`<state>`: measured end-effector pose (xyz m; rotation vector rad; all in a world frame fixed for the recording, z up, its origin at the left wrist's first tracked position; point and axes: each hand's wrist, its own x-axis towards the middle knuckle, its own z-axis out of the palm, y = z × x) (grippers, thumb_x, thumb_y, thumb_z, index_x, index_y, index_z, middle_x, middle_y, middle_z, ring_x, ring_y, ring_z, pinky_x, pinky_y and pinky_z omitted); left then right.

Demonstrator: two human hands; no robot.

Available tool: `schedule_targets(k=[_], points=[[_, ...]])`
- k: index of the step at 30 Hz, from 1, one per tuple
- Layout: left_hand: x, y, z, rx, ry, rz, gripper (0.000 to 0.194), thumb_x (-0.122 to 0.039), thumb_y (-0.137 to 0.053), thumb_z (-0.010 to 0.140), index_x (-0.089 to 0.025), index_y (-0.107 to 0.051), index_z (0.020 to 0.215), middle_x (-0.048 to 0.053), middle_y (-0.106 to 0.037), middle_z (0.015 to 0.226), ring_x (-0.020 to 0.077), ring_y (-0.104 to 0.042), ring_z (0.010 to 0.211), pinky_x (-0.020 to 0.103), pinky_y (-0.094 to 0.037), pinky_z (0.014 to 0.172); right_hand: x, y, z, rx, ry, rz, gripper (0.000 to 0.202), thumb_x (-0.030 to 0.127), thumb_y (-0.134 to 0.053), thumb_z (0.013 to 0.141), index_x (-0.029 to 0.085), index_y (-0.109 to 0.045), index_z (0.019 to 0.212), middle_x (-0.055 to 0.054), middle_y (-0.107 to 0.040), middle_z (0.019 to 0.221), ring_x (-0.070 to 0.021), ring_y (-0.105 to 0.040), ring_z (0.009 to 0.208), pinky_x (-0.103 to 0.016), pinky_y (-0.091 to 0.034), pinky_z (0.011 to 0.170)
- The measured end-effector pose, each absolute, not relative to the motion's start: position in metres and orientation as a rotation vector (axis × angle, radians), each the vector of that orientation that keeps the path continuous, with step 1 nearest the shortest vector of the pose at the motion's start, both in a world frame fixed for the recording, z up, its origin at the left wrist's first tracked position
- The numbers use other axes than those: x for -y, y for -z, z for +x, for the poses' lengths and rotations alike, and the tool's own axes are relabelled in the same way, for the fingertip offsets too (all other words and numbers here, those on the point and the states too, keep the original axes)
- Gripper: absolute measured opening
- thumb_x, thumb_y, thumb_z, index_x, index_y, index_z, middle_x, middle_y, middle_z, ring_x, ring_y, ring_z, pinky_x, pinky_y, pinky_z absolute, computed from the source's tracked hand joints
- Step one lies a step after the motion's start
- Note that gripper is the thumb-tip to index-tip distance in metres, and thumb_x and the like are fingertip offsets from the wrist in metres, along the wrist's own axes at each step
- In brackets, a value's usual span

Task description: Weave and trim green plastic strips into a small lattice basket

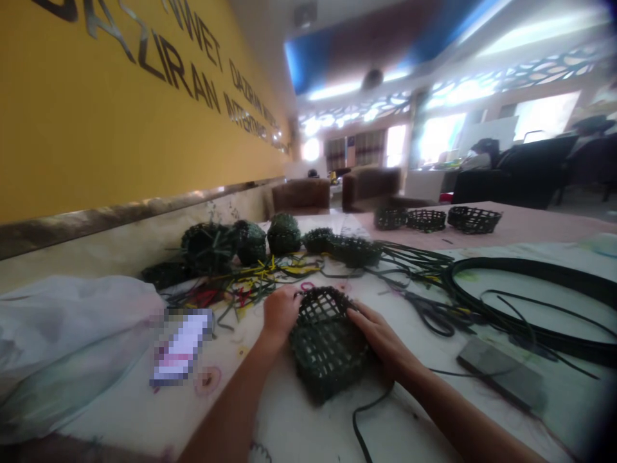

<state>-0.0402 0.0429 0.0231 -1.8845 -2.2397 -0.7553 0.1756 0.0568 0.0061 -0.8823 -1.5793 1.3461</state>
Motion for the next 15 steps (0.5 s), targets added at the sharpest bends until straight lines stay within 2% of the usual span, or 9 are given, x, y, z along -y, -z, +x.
schedule_targets(k=[5, 15], points=[[-0.051, -0.031, -0.034, 2.279, 0.559, -1.837, 0.019, -0.027, -0.055, 0.089, -0.019, -0.072, 0.090, 0.010, -0.073, 0.094, 0.0230, -0.068, 0.089, 0.029, -0.045, 0.077, -0.059, -0.002, 0.174, 1.607, -1.302, -0.925, 0.049, 0.052, -0.057, 0.082, 0.017, -0.071, 0.113, -0.008, -0.073, 0.098, -0.0284, -0.064, 0.093, -0.037, -0.051, 0.082], [-0.055, -0.032, -0.026, 2.296, 0.361, -1.820, 0.024, -0.024, -0.045, 0.093, -0.017, -0.068, 0.097, 0.011, -0.071, 0.097, 0.0240, -0.067, 0.091, 0.031, -0.045, 0.076, -0.059, -0.001, 0.172, 1.627, -1.271, -0.959, 0.049, 0.052, -0.055, 0.083, 0.017, -0.070, 0.114, -0.007, -0.073, 0.102, -0.0270, -0.064, 0.093, -0.036, -0.050, 0.083]])
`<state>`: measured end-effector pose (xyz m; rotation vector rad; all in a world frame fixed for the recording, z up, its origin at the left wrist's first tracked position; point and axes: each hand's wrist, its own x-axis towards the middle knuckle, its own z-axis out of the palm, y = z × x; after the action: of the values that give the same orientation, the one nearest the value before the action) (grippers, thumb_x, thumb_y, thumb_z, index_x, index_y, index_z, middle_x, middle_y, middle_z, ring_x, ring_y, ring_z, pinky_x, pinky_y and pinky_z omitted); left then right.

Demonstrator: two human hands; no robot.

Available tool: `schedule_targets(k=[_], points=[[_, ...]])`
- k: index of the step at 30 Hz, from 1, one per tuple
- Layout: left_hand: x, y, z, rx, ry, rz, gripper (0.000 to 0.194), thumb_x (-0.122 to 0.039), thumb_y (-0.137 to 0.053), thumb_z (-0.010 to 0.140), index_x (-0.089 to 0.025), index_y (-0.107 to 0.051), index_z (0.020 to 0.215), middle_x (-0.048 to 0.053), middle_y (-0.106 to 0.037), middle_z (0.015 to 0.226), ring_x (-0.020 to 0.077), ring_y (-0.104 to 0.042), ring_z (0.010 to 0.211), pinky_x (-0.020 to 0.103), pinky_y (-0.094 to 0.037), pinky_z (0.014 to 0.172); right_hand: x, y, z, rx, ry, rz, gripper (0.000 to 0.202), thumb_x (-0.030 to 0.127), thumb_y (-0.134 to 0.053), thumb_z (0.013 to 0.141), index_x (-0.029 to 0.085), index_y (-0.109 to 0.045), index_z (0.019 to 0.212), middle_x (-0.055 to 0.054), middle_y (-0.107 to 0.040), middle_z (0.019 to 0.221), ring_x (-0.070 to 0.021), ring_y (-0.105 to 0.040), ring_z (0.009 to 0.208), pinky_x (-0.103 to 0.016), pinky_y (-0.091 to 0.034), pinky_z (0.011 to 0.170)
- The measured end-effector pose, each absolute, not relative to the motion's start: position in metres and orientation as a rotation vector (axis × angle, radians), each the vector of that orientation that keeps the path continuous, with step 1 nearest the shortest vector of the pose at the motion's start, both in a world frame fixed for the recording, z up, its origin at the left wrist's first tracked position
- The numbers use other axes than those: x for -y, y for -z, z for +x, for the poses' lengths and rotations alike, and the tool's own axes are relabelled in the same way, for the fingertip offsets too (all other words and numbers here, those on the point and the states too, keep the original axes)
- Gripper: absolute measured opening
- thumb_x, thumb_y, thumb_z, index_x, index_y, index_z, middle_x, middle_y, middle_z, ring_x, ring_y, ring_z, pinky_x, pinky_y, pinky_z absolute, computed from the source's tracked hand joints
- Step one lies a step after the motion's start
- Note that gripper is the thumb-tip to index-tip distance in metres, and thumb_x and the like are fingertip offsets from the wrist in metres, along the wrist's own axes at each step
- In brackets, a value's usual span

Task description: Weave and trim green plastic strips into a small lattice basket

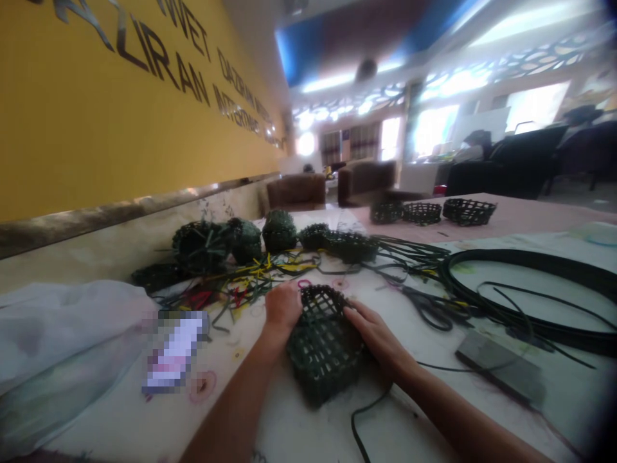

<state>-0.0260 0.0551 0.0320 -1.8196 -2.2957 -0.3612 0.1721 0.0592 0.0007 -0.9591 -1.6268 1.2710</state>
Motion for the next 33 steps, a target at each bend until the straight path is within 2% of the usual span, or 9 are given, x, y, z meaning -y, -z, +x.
schedule_targets(k=[4, 7, 9, 11, 14, 18, 23, 25, 33], points=[[-0.053, -0.032, -0.026, 2.304, 0.368, -1.816, 0.024, -0.024, -0.044, 0.094, -0.019, -0.067, 0.100, 0.010, -0.071, 0.099, 0.0225, -0.067, 0.092, 0.029, -0.045, 0.076, -0.060, -0.003, 0.172, 1.676, -1.195, -0.954, 0.047, 0.053, -0.053, 0.085, 0.019, -0.070, 0.113, -0.007, -0.073, 0.103, -0.0278, -0.064, 0.097, -0.037, -0.049, 0.087], [-0.049, -0.033, -0.027, 2.310, 0.390, -1.847, 0.022, -0.022, -0.045, 0.094, -0.018, -0.066, 0.100, 0.010, -0.070, 0.101, 0.0215, -0.066, 0.094, 0.028, -0.044, 0.077, -0.065, -0.006, 0.178, 1.848, -1.063, -1.016, 0.046, 0.056, -0.048, 0.088, 0.021, -0.073, 0.103, -0.006, -0.075, 0.095, -0.0284, -0.065, 0.093, -0.038, -0.049, 0.085], [-0.047, -0.033, -0.029, 2.304, 0.411, -1.895, 0.020, -0.020, -0.048, 0.092, -0.018, -0.067, 0.097, 0.010, -0.071, 0.101, 0.0212, -0.066, 0.094, 0.028, -0.044, 0.078, -0.071, -0.010, 0.187, 1.986, -0.886, -1.141, 0.046, 0.058, -0.048, 0.087, 0.022, -0.075, 0.099, -0.007, -0.075, 0.092, -0.0294, -0.066, 0.089, -0.039, -0.049, 0.082], [-0.045, -0.033, -0.032, 2.294, 0.433, -1.952, 0.018, -0.018, -0.050, 0.091, -0.019, -0.067, 0.095, 0.009, -0.071, 0.101, 0.0206, -0.066, 0.094, 0.028, -0.044, 0.078, -0.076, -0.019, 0.194, 2.048, -0.633, -1.285, 0.046, 0.057, -0.051, 0.086, 0.021, -0.074, 0.105, -0.010, -0.075, 0.097, -0.0306, -0.068, 0.087, -0.040, -0.048, 0.080], [-0.045, -0.032, -0.036, 2.289, 0.462, -2.005, 0.018, -0.018, -0.051, 0.090, -0.020, -0.068, 0.094, 0.008, -0.072, 0.099, 0.0205, -0.066, 0.093, 0.028, -0.044, 0.077, -0.081, -0.040, 0.193, 2.133, -0.309, -1.338, 0.042, 0.047, -0.055, 0.088, 0.019, -0.070, 0.116, -0.012, -0.072, 0.109, -0.0316, -0.066, 0.097, -0.040, -0.047, 0.085], [-0.046, -0.031, -0.037, 2.279, 0.485, -2.032, 0.018, -0.020, -0.051, 0.090, -0.019, -0.069, 0.094, 0.008, -0.072, 0.099, 0.0212, -0.066, 0.092, 0.028, -0.044, 0.076, -0.085, -0.066, 0.157, 2.502, -0.160, -1.177, 0.037, 0.032, -0.058, 0.089, 0.019, -0.067, 0.123, -0.013, -0.067, 0.119, -0.0283, -0.063, 0.107, -0.034, -0.045, 0.089], [-0.045, -0.030, -0.035, 2.273, 0.491, -2.024, 0.020, -0.016, -0.049, 0.089, -0.018, -0.069, 0.091, 0.009, -0.072, 0.097, 0.0223, -0.066, 0.092, 0.029, -0.044, 0.075, -0.101, -0.059, 0.107, 2.743, -0.084, -1.129, 0.021, 0.017, -0.056, 0.087, 0.016, -0.076, 0.095, -0.014, -0.075, 0.093, -0.0265, -0.069, 0.087, -0.030, -0.046, 0.074], [-0.045, -0.029, -0.033, 2.288, 0.495, -1.995, 0.020, -0.016, -0.049, 0.089, -0.018, -0.069, 0.091, 0.010, -0.071, 0.097, 0.0232, -0.066, 0.092, 0.030, -0.044, 0.075, -0.107, -0.050, 0.098, 2.768, -0.056, -1.157, 0.026, 0.011, -0.051, 0.088, 0.014, -0.076, 0.086, -0.017, -0.075, 0.086, -0.0268, -0.070, 0.081, -0.030, -0.046, 0.071], [-0.050, -0.027, -0.027, 2.347, 0.485, -1.922, 0.019, -0.018, -0.050, 0.089, -0.017, -0.069, 0.090, 0.010, -0.071, 0.094, 0.0237, -0.067, 0.090, 0.030, -0.044, 0.072, -0.111, -0.051, 0.096, 2.872, 0.002, -1.186, 0.029, 0.007, -0.047, 0.090, 0.010, -0.076, 0.088, -0.020, -0.075, 0.089, -0.0278, -0.072, 0.083, -0.030, -0.050, 0.076]])
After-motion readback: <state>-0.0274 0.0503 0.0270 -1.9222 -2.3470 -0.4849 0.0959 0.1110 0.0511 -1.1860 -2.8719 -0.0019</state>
